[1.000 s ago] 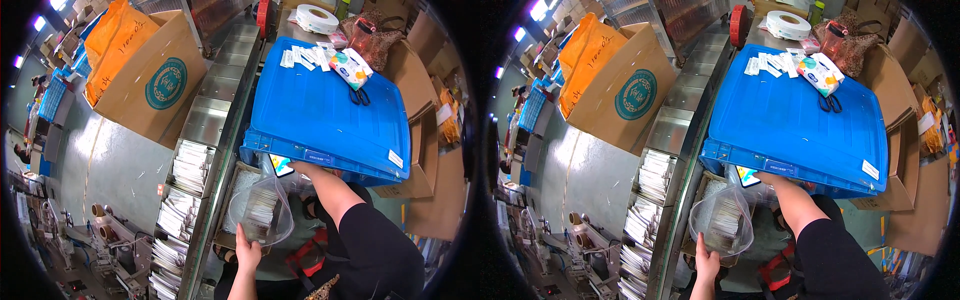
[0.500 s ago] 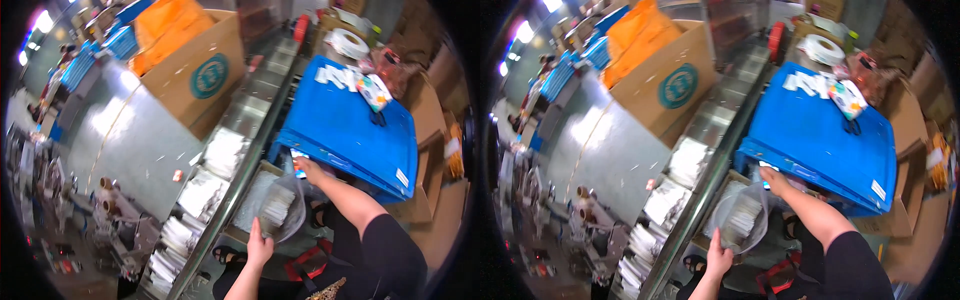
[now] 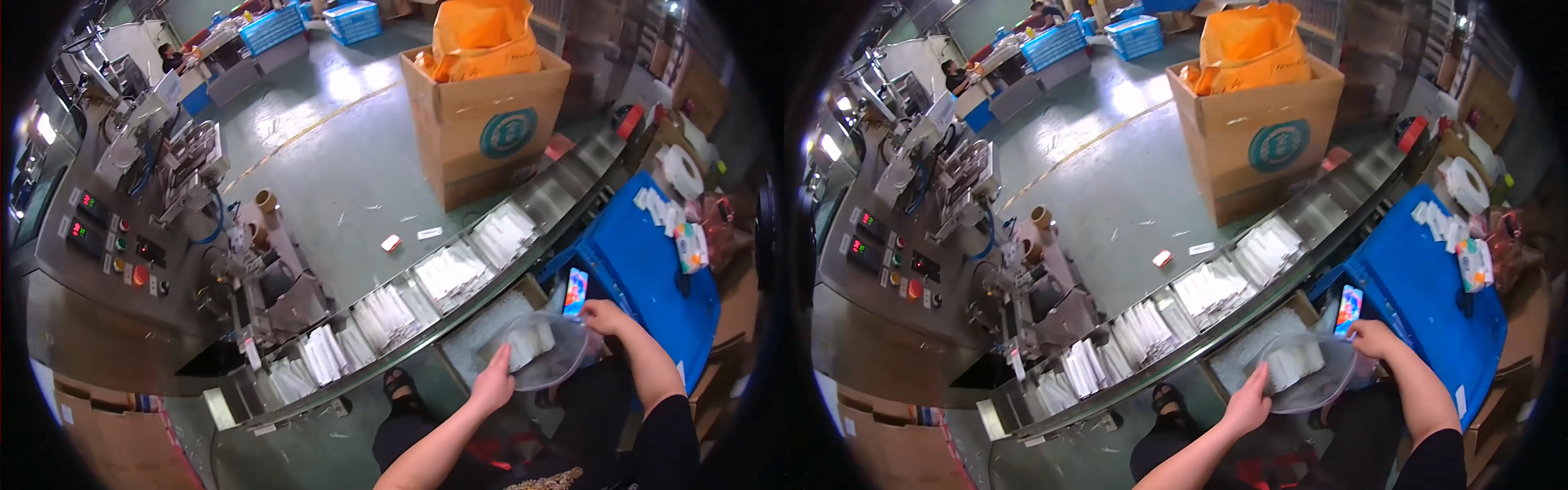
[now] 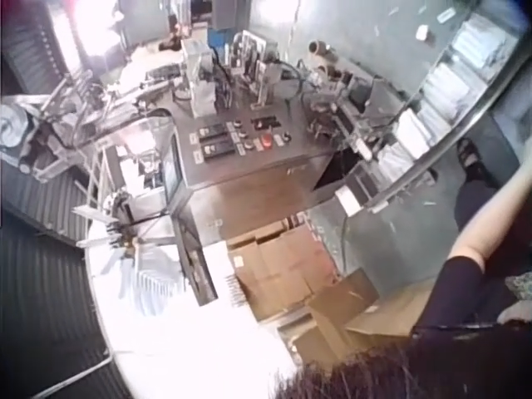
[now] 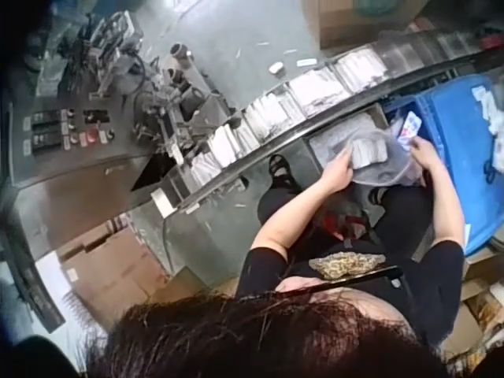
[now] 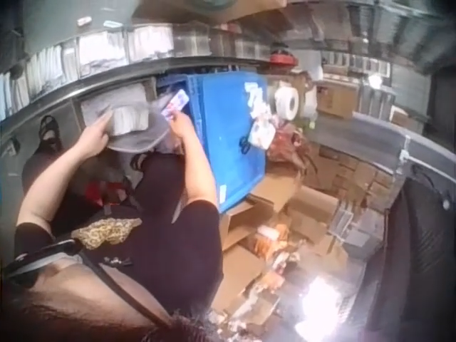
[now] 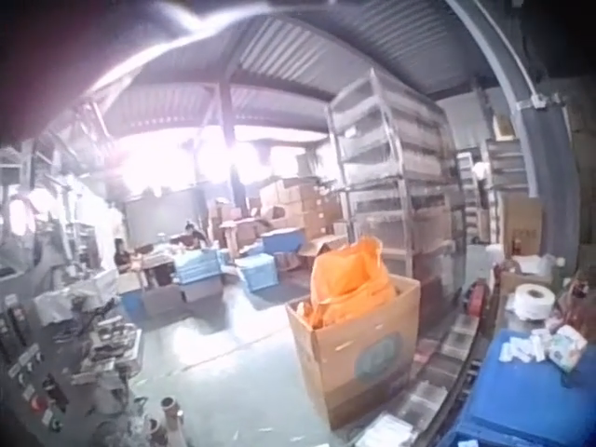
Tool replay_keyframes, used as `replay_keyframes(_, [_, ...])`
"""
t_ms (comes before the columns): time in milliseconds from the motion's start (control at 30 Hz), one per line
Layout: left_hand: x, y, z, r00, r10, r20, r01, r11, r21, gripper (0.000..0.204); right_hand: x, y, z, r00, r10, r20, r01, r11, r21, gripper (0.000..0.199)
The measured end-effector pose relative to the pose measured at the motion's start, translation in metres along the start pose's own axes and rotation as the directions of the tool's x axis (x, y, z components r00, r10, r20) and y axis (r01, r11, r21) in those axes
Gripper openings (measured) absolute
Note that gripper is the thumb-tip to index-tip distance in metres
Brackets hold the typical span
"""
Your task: Taking stacks of plastic containers from a conveyor line, placing them into plastic bags, and then packing the bags into cardboard boxes.
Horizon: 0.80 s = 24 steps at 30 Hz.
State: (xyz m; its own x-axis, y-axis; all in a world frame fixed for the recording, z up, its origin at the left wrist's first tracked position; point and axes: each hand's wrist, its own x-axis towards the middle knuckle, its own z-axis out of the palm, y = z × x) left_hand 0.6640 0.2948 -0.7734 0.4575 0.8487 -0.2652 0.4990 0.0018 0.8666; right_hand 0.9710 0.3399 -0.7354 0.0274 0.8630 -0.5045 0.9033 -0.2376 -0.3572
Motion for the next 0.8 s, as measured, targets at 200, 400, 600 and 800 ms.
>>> replay_keyframes(200, [-0.006, -0.008, -0.002, 0.999, -0.031, 0.019, 0.031, 0.999, 0.027, 0.065, 0.056, -0.057, -0.044, 0.959, -0.237, -0.156, 0.244, 0.97, 0.022, 0.034])
replay_keyframes(400, [0.004, -0.005, -0.001, 0.992, -0.107, 0.063, 0.107, 0.994, -0.003, 0.067, 0.169, -0.129, -0.031, 0.841, -0.313, -0.442, 0.393, 0.914, 0.1, 0.057])
replay_keyframes(600, [-0.001, -0.014, 0.0, 0.998, -0.066, 0.007, 0.066, 0.997, -0.05, 0.067, 0.229, -0.142, -0.022, 0.982, -0.077, -0.173, 0.078, 0.997, 0.002, 0.108])
replay_keyframes(800, [-0.009, -0.024, 0.0, 0.99, -0.131, 0.049, 0.135, 0.988, -0.074, 0.067, 0.251, -0.142, -0.017, 0.998, 0.015, 0.061, -0.021, 0.995, 0.093, 0.123])
